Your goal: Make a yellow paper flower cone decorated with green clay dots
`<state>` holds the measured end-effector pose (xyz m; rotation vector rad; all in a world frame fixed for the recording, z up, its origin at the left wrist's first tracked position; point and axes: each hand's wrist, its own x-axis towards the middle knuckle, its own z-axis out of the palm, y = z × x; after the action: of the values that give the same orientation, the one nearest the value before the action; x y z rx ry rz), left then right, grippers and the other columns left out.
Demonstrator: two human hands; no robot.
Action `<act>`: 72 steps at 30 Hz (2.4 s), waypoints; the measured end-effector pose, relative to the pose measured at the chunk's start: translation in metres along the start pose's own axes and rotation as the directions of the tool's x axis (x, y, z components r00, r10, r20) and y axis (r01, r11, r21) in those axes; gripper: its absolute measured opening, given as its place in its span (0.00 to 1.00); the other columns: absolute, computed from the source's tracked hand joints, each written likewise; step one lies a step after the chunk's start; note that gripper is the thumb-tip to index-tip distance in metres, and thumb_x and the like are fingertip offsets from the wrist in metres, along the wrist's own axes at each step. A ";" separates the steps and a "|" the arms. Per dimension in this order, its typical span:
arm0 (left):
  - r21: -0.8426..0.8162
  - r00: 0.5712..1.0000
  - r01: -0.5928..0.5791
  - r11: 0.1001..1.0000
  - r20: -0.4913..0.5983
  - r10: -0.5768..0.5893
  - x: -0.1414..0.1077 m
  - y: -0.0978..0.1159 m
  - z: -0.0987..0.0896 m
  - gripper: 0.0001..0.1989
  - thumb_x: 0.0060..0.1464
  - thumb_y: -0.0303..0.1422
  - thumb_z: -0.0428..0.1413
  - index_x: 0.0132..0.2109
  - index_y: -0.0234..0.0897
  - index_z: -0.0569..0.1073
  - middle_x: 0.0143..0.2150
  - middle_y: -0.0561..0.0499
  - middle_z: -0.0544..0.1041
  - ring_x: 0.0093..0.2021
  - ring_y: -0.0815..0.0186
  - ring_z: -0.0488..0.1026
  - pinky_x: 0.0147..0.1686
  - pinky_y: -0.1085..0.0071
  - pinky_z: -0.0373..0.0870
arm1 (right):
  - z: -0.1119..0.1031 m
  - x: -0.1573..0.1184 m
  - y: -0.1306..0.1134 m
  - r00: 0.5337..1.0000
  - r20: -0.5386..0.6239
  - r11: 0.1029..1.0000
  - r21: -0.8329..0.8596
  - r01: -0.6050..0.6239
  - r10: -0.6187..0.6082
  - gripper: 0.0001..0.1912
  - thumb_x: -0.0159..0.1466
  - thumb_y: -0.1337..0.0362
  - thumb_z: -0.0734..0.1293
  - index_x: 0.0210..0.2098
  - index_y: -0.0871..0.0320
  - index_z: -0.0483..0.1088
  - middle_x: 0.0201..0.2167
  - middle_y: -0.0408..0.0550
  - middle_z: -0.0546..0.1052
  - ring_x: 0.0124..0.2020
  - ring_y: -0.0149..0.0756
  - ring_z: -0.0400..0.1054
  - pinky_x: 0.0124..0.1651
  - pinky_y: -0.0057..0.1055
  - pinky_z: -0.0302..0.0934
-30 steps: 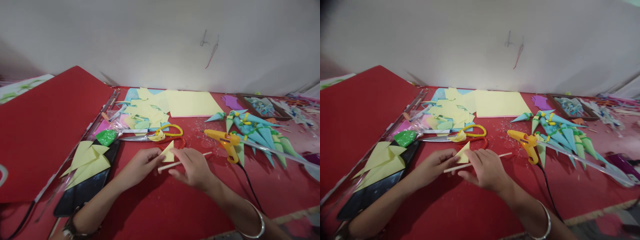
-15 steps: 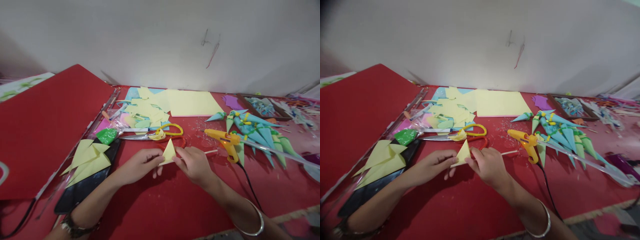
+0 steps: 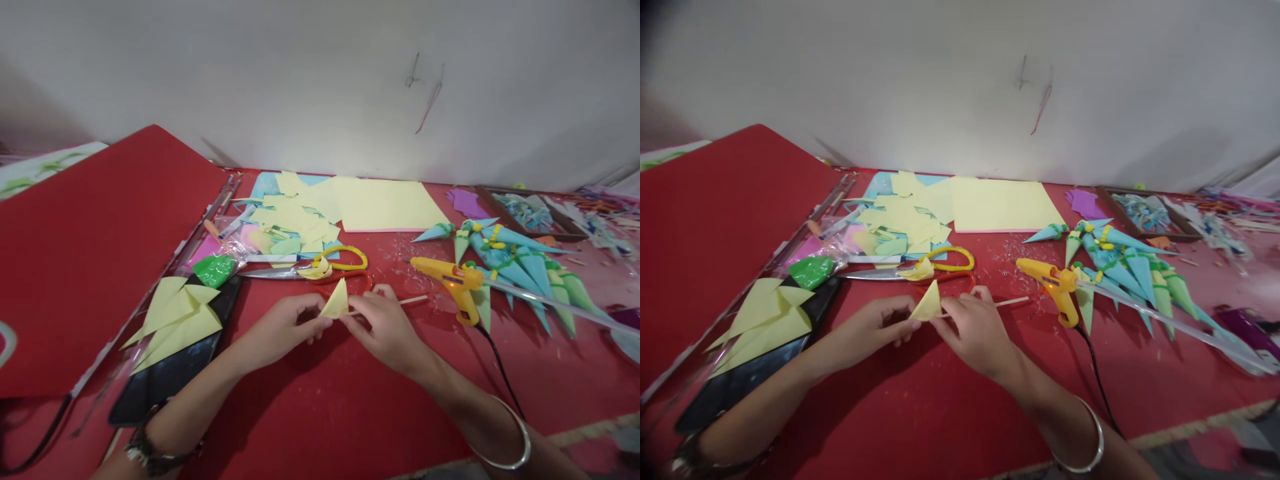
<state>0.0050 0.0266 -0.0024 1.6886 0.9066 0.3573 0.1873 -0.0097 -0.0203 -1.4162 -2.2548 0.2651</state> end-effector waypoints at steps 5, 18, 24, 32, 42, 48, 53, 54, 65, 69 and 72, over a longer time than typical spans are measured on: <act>0.169 0.986 -0.134 0.976 -0.073 0.148 0.001 -0.001 -0.001 0.04 0.52 0.30 0.49 0.33 0.35 0.68 0.31 0.54 0.72 0.31 0.70 0.67 0.31 0.76 0.62 | 0.000 -0.001 0.003 1.000 -0.017 0.992 0.129 -0.005 0.008 0.10 0.64 0.64 0.58 0.29 0.57 0.68 0.24 0.40 0.73 0.27 0.29 0.63 0.40 0.32 0.41; 0.439 0.985 -0.142 0.887 0.150 0.083 -0.003 0.004 0.003 0.17 0.60 0.34 0.39 0.32 0.35 0.69 0.28 0.53 0.72 0.26 0.70 0.66 0.26 0.77 0.57 | -0.001 -0.002 -0.001 0.998 0.001 0.985 0.161 -0.057 0.057 0.14 0.60 0.69 0.59 0.46 0.59 0.65 0.27 0.44 0.74 0.28 0.33 0.64 0.33 0.28 0.48; 0.625 0.982 -0.179 0.759 0.160 0.100 -0.006 0.002 0.007 0.18 0.57 0.32 0.38 0.24 0.33 0.66 0.23 0.50 0.69 0.23 0.68 0.63 0.25 0.74 0.56 | -0.003 -0.003 -0.005 0.997 -0.009 0.982 0.171 0.079 -0.079 0.11 0.63 0.60 0.58 0.36 0.57 0.69 0.26 0.42 0.70 0.30 0.31 0.62 0.36 0.30 0.45; 0.511 0.988 -0.149 0.846 0.115 0.104 -0.003 0.002 0.008 0.18 0.59 0.39 0.39 0.34 0.34 0.68 0.29 0.51 0.72 0.27 0.68 0.66 0.27 0.75 0.58 | 0.002 -0.002 -0.001 0.999 -0.034 0.999 0.046 0.006 -0.004 0.26 0.66 0.54 0.50 0.21 0.59 0.67 0.20 0.42 0.67 0.25 0.28 0.59 0.33 0.29 0.44; 0.701 0.989 -0.133 0.701 0.143 0.044 0.000 -0.004 0.012 0.13 0.60 0.37 0.40 0.40 0.36 0.66 0.28 0.50 0.73 0.26 0.64 0.70 0.24 0.74 0.58 | 0.005 -0.004 -0.006 0.999 -0.026 0.997 -0.070 -0.026 0.024 0.22 0.66 0.58 0.52 0.21 0.59 0.65 0.20 0.43 0.69 0.23 0.30 0.60 0.29 0.30 0.45; 0.636 0.982 -0.155 0.756 0.180 0.050 -0.003 0.000 0.004 0.19 0.61 0.38 0.35 0.36 0.36 0.69 0.30 0.49 0.75 0.27 0.65 0.71 0.27 0.73 0.60 | 0.004 -0.003 -0.003 0.996 0.081 0.985 0.168 -0.040 0.026 0.09 0.62 0.62 0.59 0.31 0.59 0.66 0.28 0.45 0.72 0.30 0.31 0.64 0.33 0.27 0.52; 0.570 0.992 -0.114 0.814 0.115 0.058 -0.007 0.003 -0.003 0.21 0.60 0.39 0.35 0.37 0.37 0.70 0.31 0.50 0.75 0.31 0.65 0.71 0.31 0.73 0.61 | 0.004 -0.003 0.001 0.992 0.103 0.983 0.173 0.055 -0.074 0.11 0.64 0.62 0.57 0.31 0.59 0.68 0.26 0.46 0.71 0.28 0.32 0.64 0.31 0.27 0.53; 0.562 0.992 -0.114 0.819 0.107 0.064 -0.007 0.003 -0.003 0.21 0.60 0.39 0.35 0.36 0.37 0.70 0.30 0.50 0.74 0.31 0.65 0.71 0.31 0.73 0.61 | 0.004 -0.002 0.002 0.991 0.110 0.984 0.167 0.054 -0.073 0.12 0.64 0.62 0.57 0.31 0.59 0.69 0.25 0.45 0.71 0.28 0.32 0.64 0.30 0.27 0.53; 0.463 0.998 -0.041 0.886 -0.017 0.055 -0.002 0.001 -0.004 0.18 0.59 0.40 0.38 0.27 0.36 0.63 0.23 0.55 0.66 0.24 0.69 0.62 0.24 0.75 0.54 | 0.001 -0.002 0.002 0.987 0.140 0.958 0.266 -0.111 0.076 0.15 0.65 0.60 0.56 0.33 0.58 0.72 0.30 0.46 0.75 0.31 0.31 0.68 0.33 0.25 0.58; 0.309 0.997 -0.052 0.950 -0.032 0.065 -0.002 0.002 -0.003 0.18 0.59 0.40 0.38 0.25 0.37 0.58 0.22 0.57 0.61 0.24 0.71 0.59 0.26 0.75 0.56 | 0.002 -0.003 0.001 0.992 0.097 0.966 0.238 -0.104 0.083 0.16 0.65 0.60 0.55 0.33 0.60 0.72 0.27 0.47 0.73 0.28 0.31 0.66 0.31 0.26 0.57; 0.234 0.998 -0.052 0.971 -0.027 0.059 -0.003 0.001 0.000 0.17 0.59 0.39 0.37 0.25 0.37 0.58 0.23 0.57 0.61 0.24 0.71 0.59 0.26 0.75 0.56 | 0.002 -0.003 0.001 0.992 0.102 0.977 0.196 -0.087 0.068 0.16 0.63 0.57 0.57 0.34 0.60 0.72 0.24 0.45 0.71 0.24 0.30 0.64 0.28 0.25 0.55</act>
<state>0.0037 0.0242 -0.0014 1.9319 0.9572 0.3273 0.1884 -0.0116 -0.0233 -1.4124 -2.1792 0.5794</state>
